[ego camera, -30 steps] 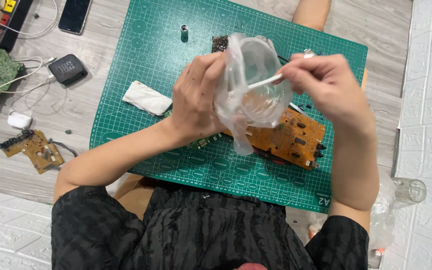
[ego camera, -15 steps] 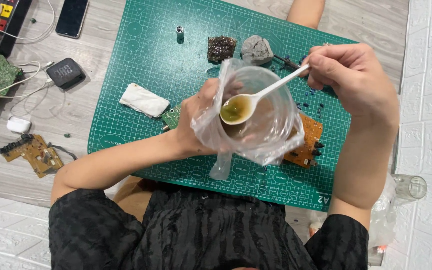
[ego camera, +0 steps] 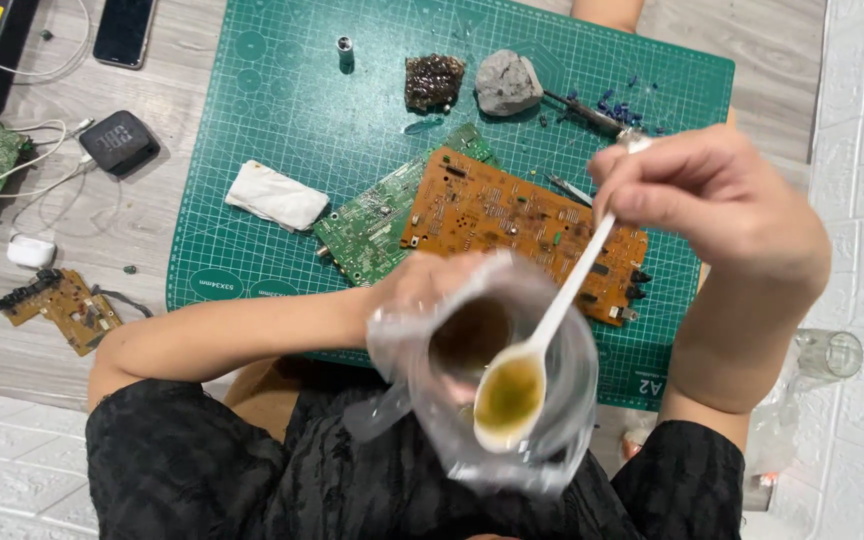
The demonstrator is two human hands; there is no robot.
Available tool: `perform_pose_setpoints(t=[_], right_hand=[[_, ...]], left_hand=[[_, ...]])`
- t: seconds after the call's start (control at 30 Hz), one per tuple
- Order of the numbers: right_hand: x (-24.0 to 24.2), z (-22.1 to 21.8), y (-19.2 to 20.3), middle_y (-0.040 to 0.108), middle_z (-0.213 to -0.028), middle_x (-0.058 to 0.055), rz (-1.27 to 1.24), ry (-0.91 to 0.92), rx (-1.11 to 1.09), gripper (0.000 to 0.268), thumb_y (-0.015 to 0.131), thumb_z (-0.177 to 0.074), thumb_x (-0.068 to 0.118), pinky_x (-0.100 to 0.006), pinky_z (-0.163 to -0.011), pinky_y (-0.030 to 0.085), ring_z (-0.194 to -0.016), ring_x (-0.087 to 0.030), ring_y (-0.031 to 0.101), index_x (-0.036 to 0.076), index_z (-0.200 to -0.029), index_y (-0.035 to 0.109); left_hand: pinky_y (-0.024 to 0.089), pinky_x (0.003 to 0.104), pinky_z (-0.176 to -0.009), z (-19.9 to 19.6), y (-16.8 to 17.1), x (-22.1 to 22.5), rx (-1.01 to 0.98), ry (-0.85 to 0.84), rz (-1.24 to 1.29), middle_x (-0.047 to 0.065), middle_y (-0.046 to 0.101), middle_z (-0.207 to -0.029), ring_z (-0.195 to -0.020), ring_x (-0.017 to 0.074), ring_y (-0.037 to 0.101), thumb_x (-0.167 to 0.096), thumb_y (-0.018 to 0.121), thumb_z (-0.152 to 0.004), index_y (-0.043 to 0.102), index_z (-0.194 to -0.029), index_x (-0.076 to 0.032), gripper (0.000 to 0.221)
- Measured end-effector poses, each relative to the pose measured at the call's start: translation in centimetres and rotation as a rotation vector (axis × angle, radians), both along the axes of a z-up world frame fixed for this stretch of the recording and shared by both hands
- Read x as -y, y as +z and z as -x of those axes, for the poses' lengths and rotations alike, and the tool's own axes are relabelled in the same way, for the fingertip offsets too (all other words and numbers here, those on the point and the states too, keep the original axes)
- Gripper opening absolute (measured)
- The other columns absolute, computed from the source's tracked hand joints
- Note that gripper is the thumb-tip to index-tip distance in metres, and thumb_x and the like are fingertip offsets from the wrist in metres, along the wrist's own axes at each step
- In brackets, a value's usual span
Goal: Repairing a circuit board using a soldering iron and preparing a chemical mixture in a plastic bag.
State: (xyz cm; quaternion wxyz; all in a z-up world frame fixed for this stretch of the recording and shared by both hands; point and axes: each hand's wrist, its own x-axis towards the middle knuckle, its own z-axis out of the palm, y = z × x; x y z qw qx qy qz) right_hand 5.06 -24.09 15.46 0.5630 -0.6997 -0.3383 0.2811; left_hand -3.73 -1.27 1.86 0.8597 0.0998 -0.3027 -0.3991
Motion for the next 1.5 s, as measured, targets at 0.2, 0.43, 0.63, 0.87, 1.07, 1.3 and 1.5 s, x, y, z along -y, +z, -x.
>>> perform_pose_setpoints(t=[0.2,0.43,0.63,0.87,1.07,1.3,1.5], right_hand=[[-1.7,2.2,1.5,0.051,-0.056,0.0,-0.074,0.142,-0.081,0.012,0.054,-0.08,0.002,-0.023,-0.057,0.035,-0.057,-0.01,0.039,0.003,-0.076,0.066],[-2.0,4.2,2.8,0.044,-0.049,0.0,-0.15,0.121,-0.091,0.013,0.055,-0.075,0.005,-0.028,-0.057,0.031,-0.055,-0.012,0.032,0.0,-0.068,0.064],[-0.3,4.1,3.7,0.052,-0.052,-0.002,-0.132,0.066,0.046,0.011,0.057,-0.07,0.007,-0.028,-0.055,0.036,-0.052,-0.012,0.037,0.001,-0.066,0.064],[2.0,3.4,4.0,0.041,-0.051,-0.001,0.051,-0.101,0.292,0.01,0.05,-0.072,-0.001,-0.025,-0.055,0.034,-0.055,-0.012,0.035,-0.001,-0.07,0.06],[-0.9,6.2,5.4,0.049,-0.053,-0.005,0.282,-0.293,0.602,0.005,0.066,-0.067,-0.002,-0.023,-0.046,0.029,-0.05,-0.012,0.038,-0.002,-0.073,0.066],[-4.7,6.5,4.1,0.051,-0.109,-0.016,0.315,-0.225,0.821,0.073,0.073,-0.064,0.045,-0.037,-0.078,0.047,-0.093,-0.027,0.054,-0.001,-0.117,0.052],[-6.3,6.9,3.8,0.051,-0.13,-0.017,0.3,-0.103,0.698,0.113,0.084,-0.05,0.047,-0.039,-0.088,0.048,-0.109,-0.029,0.059,0.003,-0.138,0.029]], left_hand=[[0.065,0.031,-0.079,1.2,-0.7,1.2,1.231,1.059,-0.464,0.012,0.059,-0.114,-0.096,0.0254,0.067,-0.045,0.073,-0.079,0.03,-0.129,-0.008,0.076],[0.061,0.033,-0.073,1.5,0.9,0.9,1.246,0.988,-0.379,0.013,0.057,-0.107,-0.09,0.0287,0.066,-0.039,0.074,-0.08,0.033,-0.124,-0.001,0.071],[0.061,0.029,-0.071,1.4,-0.3,1.2,1.244,0.982,-0.41,0.013,0.059,-0.108,-0.092,0.0261,0.067,-0.045,0.074,-0.077,0.036,-0.123,-0.003,0.073],[0.06,0.031,-0.094,0.7,5.3,0.5,0.93,0.688,-0.536,0.009,0.063,-0.113,-0.103,0.0217,0.067,-0.036,0.072,-0.07,0.05,-0.118,-0.007,0.06],[0.052,0.034,-0.103,0.3,6.0,0.5,0.896,1.07,-0.652,0.007,0.055,-0.117,-0.106,0.0223,0.059,-0.029,0.078,-0.065,0.04,-0.126,-0.008,0.075],[0.048,0.039,-0.112,-0.6,1.3,-0.4,0.804,1.171,-0.69,0.009,0.044,-0.134,-0.12,0.0256,0.054,-0.03,0.078,-0.064,0.022,-0.141,-0.009,0.097],[0.044,0.036,-0.112,-0.7,3.0,-1.0,0.831,1.259,-0.798,0.009,0.051,-0.13,-0.117,0.0236,0.057,-0.027,0.079,-0.064,0.024,-0.141,-0.009,0.096]])
